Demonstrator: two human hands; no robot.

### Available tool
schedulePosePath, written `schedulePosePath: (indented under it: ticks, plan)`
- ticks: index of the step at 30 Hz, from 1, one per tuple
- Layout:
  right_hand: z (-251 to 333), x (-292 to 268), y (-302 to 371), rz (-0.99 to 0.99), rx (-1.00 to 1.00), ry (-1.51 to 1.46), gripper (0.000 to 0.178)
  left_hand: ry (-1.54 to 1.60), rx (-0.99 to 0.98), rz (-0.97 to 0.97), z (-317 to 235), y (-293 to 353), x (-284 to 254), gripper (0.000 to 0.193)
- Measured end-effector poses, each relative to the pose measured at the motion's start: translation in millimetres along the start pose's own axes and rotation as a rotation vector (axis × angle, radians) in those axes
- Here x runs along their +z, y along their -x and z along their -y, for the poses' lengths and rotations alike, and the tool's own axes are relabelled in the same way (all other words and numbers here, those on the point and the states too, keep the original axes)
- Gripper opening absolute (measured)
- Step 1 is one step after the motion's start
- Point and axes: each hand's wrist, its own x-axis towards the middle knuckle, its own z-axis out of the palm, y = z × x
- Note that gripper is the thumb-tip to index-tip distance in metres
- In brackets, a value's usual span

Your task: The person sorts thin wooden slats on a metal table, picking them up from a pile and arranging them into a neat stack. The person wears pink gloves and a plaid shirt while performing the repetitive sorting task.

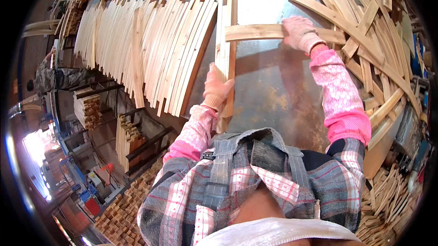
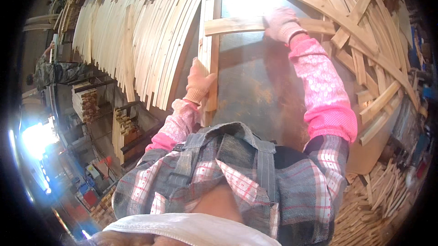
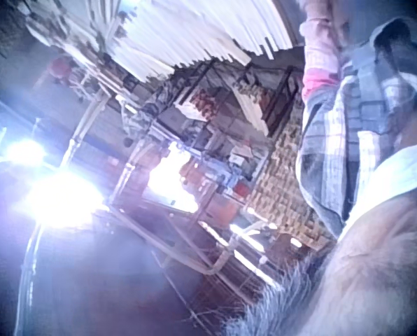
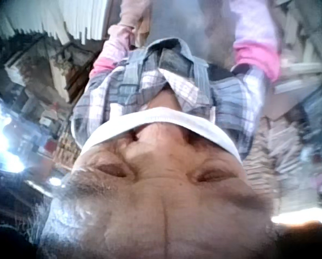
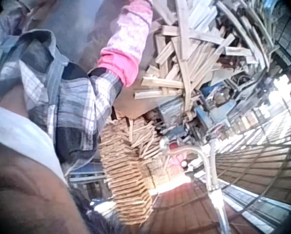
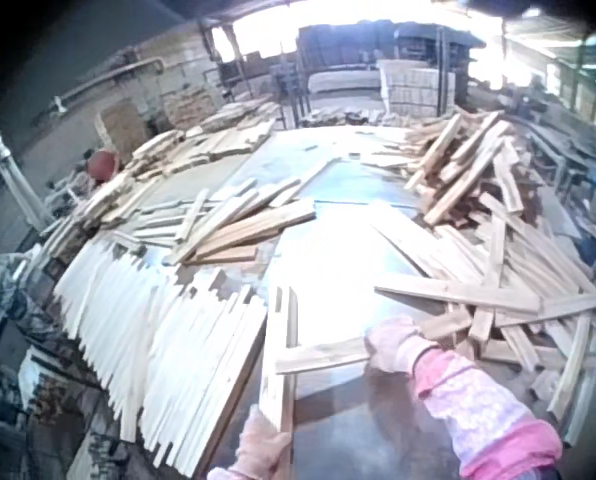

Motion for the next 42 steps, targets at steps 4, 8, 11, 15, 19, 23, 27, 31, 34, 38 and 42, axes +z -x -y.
schedulePosePath:
  ticks: [4,8,11,15,19,23,27,31,34,38,42]
  plan:
    - [61,-50,-4,-0.019,-0.166,-0.323,0.041,-0.067,0.139,-0.085,31,-10,-11,0.087]
    - [108,-34,-39,0.075,0.174,-0.904,0.058,-0.1,0.089,-0.005,38,-16,-9,0.11]
    - [148,10,-41,0.127,0.385,-1.035,0.058,0.0,0.066,0.03,28,-19,-19,0.111]
    - [156,62,-51,0.225,0.311,-1.004,0.06,-0.086,0.107,0.073,-4,-24,-19,0.118]
    - [156,54,-39,0.389,0.155,-0.9,0.045,-0.46,-0.046,0.114,-61,-10,-18,0.117]
    - [83,9,-27,0.056,-0.021,-0.547,0.053,-0.602,0.329,-0.1,29,-43,-26,0.095]
    - [-111,28,-15,-0.661,0.328,-0.2,0.047,-0.717,0.267,0.006,6,-34,-48,0.089]
    - [-174,45,37,-0.118,0.597,-0.163,0.097,-0.589,0.369,-0.037,-25,-41,-53,0.076]
    - [-127,53,45,0.048,0.756,-0.361,0.083,-0.287,0.609,-0.114,-59,-66,-48,0.061]
    - [-103,98,70,-0.357,0.783,-0.733,0.076,-0.043,0.729,0.012,-137,-98,-2,0.052]
    - [-114,87,56,-0.404,0.905,-0.721,0.08,0.152,0.492,0.297,-227,-111,65,0.05]
